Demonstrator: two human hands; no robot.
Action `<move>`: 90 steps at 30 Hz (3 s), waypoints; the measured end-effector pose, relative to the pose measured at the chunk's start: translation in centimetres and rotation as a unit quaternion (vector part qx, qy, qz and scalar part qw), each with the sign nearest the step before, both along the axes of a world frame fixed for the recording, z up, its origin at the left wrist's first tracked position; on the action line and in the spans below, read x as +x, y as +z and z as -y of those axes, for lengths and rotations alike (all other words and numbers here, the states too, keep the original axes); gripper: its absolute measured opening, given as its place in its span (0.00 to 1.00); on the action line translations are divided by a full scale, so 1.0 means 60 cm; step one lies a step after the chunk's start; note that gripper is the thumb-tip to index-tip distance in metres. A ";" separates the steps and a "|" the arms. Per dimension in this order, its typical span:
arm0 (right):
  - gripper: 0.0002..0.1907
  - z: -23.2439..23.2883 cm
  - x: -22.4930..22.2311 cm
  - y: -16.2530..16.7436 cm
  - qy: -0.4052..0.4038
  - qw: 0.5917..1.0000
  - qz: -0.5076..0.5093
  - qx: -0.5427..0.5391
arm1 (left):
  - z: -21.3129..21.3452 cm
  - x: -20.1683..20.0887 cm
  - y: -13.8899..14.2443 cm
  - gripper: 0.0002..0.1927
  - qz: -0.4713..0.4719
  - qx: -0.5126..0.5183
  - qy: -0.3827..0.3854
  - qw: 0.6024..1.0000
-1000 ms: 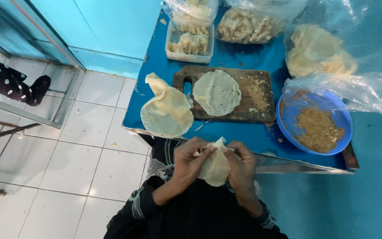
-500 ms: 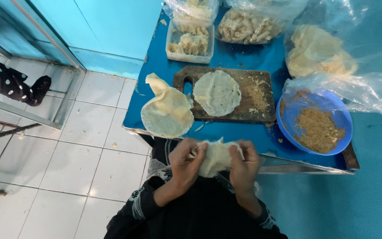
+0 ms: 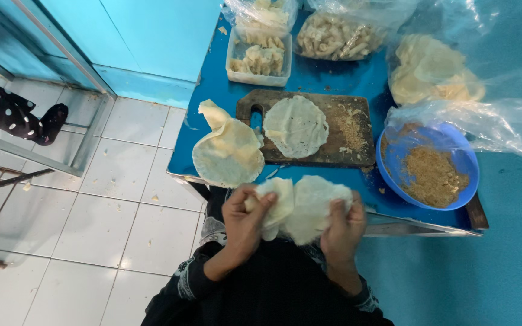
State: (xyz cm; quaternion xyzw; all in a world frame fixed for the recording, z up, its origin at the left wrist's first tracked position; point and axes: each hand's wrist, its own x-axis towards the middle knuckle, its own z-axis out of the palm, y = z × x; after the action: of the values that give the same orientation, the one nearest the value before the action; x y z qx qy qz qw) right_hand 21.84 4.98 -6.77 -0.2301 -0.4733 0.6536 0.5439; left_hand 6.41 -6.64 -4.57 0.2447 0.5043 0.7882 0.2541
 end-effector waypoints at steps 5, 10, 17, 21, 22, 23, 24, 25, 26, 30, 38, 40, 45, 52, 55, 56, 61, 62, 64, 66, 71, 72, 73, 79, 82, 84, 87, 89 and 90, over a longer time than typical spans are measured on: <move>0.16 -0.018 0.016 0.030 0.041 0.980 -0.061 -0.184 | 0.011 -0.032 0.040 0.06 0.150 0.097 0.014 0.984; 0.22 -0.046 0.055 0.047 0.028 0.983 -0.106 -0.145 | 0.017 -0.074 0.089 0.06 0.114 0.108 0.081 0.984; 0.21 -0.070 0.073 0.070 0.019 0.966 -0.199 -0.164 | -0.012 -0.161 0.124 0.07 0.001 0.040 -0.078 0.996; 0.22 -0.059 0.056 0.104 0.047 0.971 -0.136 -0.193 | -0.048 -0.230 0.123 0.10 -0.466 -0.141 0.020 0.873; 0.22 -0.054 0.055 0.114 0.047 0.984 -0.098 -0.139 | -0.046 -0.233 0.120 0.10 -0.507 -0.210 0.043 0.835; 0.21 -0.050 0.056 0.123 0.045 0.994 -0.061 -0.084 | -0.044 -0.235 0.118 0.10 -0.545 -0.278 0.066 0.789; 0.21 -0.046 0.056 0.131 0.039 0.999 -0.023 -0.030 | -0.044 -0.235 0.118 0.11 -0.578 -0.343 0.085 0.736; 0.19 -0.051 0.055 0.140 0.047 0.998 -0.022 -0.034 | -0.044 -0.232 0.121 0.14 -0.589 -0.363 0.094 0.716; 0.17 -0.066 0.054 0.152 0.056 0.998 -0.020 -0.038 | -0.042 -0.227 0.125 0.17 -0.600 -0.383 0.105 0.695; 0.07 -0.096 0.038 0.188 0.139 0.990 0.015 0.032 | -0.058 -0.202 0.163 0.31 -0.664 -0.257 0.155 0.685; 0.09 -0.156 -0.051 0.251 0.226 0.956 0.154 0.109 | -0.147 -0.157 0.197 0.18 -0.059 -0.028 -0.457 0.887; 0.11 -0.165 -0.057 0.252 0.226 0.950 0.182 0.116 | -0.151 -0.173 0.190 0.13 -0.092 -0.017 -0.413 0.906; 0.09 -0.185 -0.071 0.249 0.208 0.921 0.278 0.173 | -0.167 -0.203 0.174 0.07 -0.314 -0.083 -0.279 0.904; 0.05 -0.224 -0.126 0.294 0.035 0.899 0.305 0.312 | -0.252 -0.262 0.210 0.07 -0.525 0.004 -0.068 0.848; 0.07 -0.206 -0.120 0.293 -0.042 0.833 0.377 0.402 | -0.252 -0.264 0.200 0.05 -0.626 0.045 -0.033 0.778; 0.07 -0.197 -0.113 0.288 -0.041 0.809 0.379 0.448 | -0.248 -0.264 0.193 0.05 -0.674 0.051 -0.019 0.737; 0.05 -0.164 -0.098 0.243 0.011 0.730 0.438 0.524 | -0.210 -0.251 0.131 0.06 -0.697 -0.099 -0.124 0.700; 0.05 -0.162 -0.097 0.234 0.018 0.726 0.430 0.537 | -0.207 -0.252 0.123 0.06 -0.703 -0.117 -0.135 0.689; 0.05 -0.161 -0.094 0.221 0.023 0.713 0.422 0.559 | -0.201 -0.255 0.113 0.07 -0.703 -0.120 -0.131 0.689; 0.05 -0.161 -0.090 0.212 0.026 0.698 0.423 0.578 | -0.196 -0.255 0.109 0.08 -0.707 -0.109 -0.133 0.686; 0.05 -0.166 -0.090 0.202 0.043 0.699 0.428 0.571 | -0.184 -0.253 0.119 0.07 -0.721 -0.077 -0.135 0.675; 0.05 -0.166 -0.089 0.202 0.043 0.705 0.430 0.562 | -0.181 -0.252 0.123 0.07 -0.725 -0.059 -0.135 0.673; 0.06 -0.167 -0.088 0.203 0.045 0.701 0.428 0.568 | -0.177 -0.253 0.128 0.08 -0.728 -0.040 -0.135 0.671; 0.09 -0.184 -0.079 0.219 0.064 0.740 0.449 0.497 | -0.174 -0.259 0.153 0.08 -0.697 -0.097 -0.191 0.684; 0.10 -0.204 -0.097 0.223 0.024 0.764 0.504 0.402 | -0.192 -0.261 0.150 0.08 -0.673 -0.137 -0.178 0.704; 0.10 -0.214 -0.118 0.218 -0.020 0.719 0.533 0.445 | -0.209 -0.260 0.141 0.09 -0.688 -0.130 -0.132 0.702; 0.12 -0.217 -0.152 0.200 -0.049 0.662 0.597 0.451 | -0.232 -0.257 0.127 0.10 -0.729 -0.123 -0.060 0.671; 0.11 -0.217 -0.155 0.191 -0.064 0.679 0.573 0.454 | -0.236 -0.256 0.119 0.10 -0.741 -0.162 -0.043 0.651; 0.11 -0.218 -0.157 0.188 -0.070 0.688 0.561 0.456 | -0.233 -0.255 0.115 0.10 -0.740 -0.169 -0.049 0.649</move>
State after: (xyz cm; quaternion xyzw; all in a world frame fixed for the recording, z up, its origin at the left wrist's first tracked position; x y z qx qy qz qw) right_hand 12.41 18.04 4.52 -0.3095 -0.9125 0.0667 0.2592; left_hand -8.90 7.36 2.33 0.7239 0.6366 0.2326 -0.1289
